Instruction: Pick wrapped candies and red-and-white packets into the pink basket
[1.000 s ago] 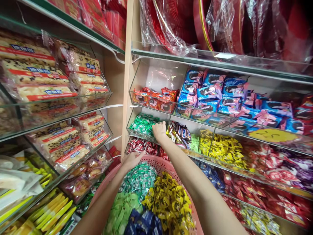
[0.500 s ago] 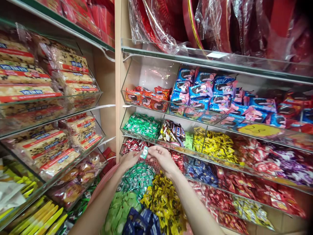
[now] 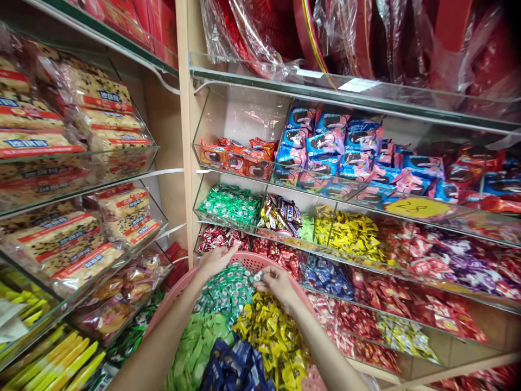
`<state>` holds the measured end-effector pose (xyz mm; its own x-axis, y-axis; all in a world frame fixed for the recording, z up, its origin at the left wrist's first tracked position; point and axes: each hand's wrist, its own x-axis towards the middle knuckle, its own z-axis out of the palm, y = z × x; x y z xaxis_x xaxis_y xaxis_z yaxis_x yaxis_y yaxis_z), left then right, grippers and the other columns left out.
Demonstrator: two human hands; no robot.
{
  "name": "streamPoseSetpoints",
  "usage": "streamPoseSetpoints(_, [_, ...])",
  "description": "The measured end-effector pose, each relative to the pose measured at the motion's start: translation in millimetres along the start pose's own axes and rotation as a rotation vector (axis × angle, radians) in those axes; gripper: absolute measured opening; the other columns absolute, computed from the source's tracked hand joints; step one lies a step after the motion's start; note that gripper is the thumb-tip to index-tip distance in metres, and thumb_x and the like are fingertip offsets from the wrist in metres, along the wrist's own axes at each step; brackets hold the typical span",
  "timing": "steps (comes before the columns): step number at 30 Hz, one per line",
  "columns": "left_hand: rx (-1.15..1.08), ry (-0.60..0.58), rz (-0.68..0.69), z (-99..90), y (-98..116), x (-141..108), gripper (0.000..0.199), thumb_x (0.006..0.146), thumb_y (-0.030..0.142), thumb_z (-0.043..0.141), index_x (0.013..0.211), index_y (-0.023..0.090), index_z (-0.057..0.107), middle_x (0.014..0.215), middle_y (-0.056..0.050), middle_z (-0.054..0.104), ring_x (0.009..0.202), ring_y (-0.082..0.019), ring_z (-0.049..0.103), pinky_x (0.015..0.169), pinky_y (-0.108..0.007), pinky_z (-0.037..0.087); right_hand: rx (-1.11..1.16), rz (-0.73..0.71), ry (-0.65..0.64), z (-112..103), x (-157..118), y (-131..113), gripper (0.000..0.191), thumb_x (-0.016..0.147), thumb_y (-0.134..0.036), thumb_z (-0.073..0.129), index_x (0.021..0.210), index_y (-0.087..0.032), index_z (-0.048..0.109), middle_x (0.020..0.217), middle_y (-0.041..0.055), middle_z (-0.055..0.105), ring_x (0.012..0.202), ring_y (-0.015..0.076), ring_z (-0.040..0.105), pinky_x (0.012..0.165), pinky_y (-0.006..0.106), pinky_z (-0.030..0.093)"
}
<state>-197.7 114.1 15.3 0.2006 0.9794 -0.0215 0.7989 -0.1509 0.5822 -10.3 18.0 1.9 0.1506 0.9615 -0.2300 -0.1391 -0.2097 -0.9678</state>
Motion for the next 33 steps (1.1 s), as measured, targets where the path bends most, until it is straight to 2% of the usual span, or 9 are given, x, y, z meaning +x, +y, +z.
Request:
streamPoseSetpoints(3, [0.003, 0.001, 0.001, -0.4, 1, -3, 0.059, 0.07, 0.071, 0.025, 0.069, 0.024, 0.061, 0.077, -0.001, 0.067, 0.08, -0.022, 0.06, 0.067, -0.026, 0.041, -0.167, -0.024, 0.033, -1, 10, 14, 0.011, 0.061, -0.025, 0.054, 0.065, -0.019, 0.046, 0.051, -0.0055, 0.054, 0.048, 0.0123, 0.059, 0.048, 0.022, 0.047])
streamPoseSetpoints(6, [0.024, 0.004, 0.017, -2.1, 3, -6, 0.062, 0.069, 0.073, 0.021, 0.067, 0.025, 0.06, 0.076, -0.001, 0.066, 0.078, -0.023, 0.06, 0.065, -0.028, 0.04, -0.254, -0.099, 0.08, 2, 17, 21, 0.011, 0.06, -0.025, 0.05, 0.067, -0.019, 0.045, 0.046, -0.0059, 0.052, 0.044, 0.0124, 0.056, 0.042, 0.021, 0.043])
streamPoseSetpoints(9, [0.046, 0.001, 0.023, -3.7, 5, -8, 0.065, 0.069, 0.075, 0.016, 0.067, 0.026, 0.06, 0.075, -0.001, 0.066, 0.076, -0.024, 0.059, 0.064, -0.03, 0.04, -0.273, -0.206, 0.132, 4, 23, 23, 0.013, 0.06, -0.023, 0.047, 0.072, -0.02, 0.044, 0.049, -0.0059, 0.051, 0.043, 0.0125, 0.055, 0.043, 0.022, 0.043])
streamPoseSetpoints(12, [0.051, -0.003, 0.016, -4.6, 5, -8, 0.065, 0.068, 0.075, 0.017, 0.068, 0.026, 0.06, 0.076, -0.001, 0.066, 0.077, -0.024, 0.059, 0.065, -0.03, 0.04, -0.378, -0.307, 0.18, 5, 26, 27, 0.008, 0.063, -0.021, 0.043, 0.069, -0.019, 0.046, 0.054, -0.0025, 0.053, 0.047, 0.0126, 0.054, 0.048, 0.024, 0.045])
streamPoseSetpoints(15, [0.051, 0.0, -0.003, -5.4, 5, -9, 0.065, 0.068, 0.075, 0.018, 0.071, 0.026, 0.061, 0.079, -0.002, 0.067, 0.08, -0.025, 0.059, 0.067, -0.03, 0.04, -0.502, -0.372, 0.211, 5, 27, 31, 0.011, 0.063, -0.02, 0.041, 0.067, -0.018, 0.051, 0.058, 0.0009, 0.056, 0.053, 0.014, 0.055, 0.053, 0.024, 0.045])
streamPoseSetpoints(22, [0.055, -0.015, -0.009, -6.5, 7, -8, 0.069, 0.067, 0.077, 0.015, 0.076, 0.028, 0.062, 0.082, -0.002, 0.067, 0.083, -0.026, 0.059, 0.068, -0.032, 0.04, -0.503, -0.38, 0.221, 11, 24, 34, 0.014, 0.064, -0.023, 0.044, 0.068, -0.015, 0.055, 0.059, 0.0022, 0.057, 0.054, 0.0144, 0.054, 0.053, 0.023, 0.043])
streamPoseSetpoints(33, [0.053, -0.022, -0.013, -0.2, -2, -2, 0.062, 0.07, 0.072, 0.021, 0.076, 0.026, 0.062, 0.084, -0.001, 0.067, 0.083, -0.025, 0.059, 0.068, -0.03, 0.041, -0.791, -0.469, 0.221, 14, 23, 36, 0.01, 0.065, -0.015, 0.046, 0.064, -0.016, 0.056, 0.062, 0.0016, 0.06, 0.06, 0.0138, 0.053, 0.057, 0.021, 0.038])
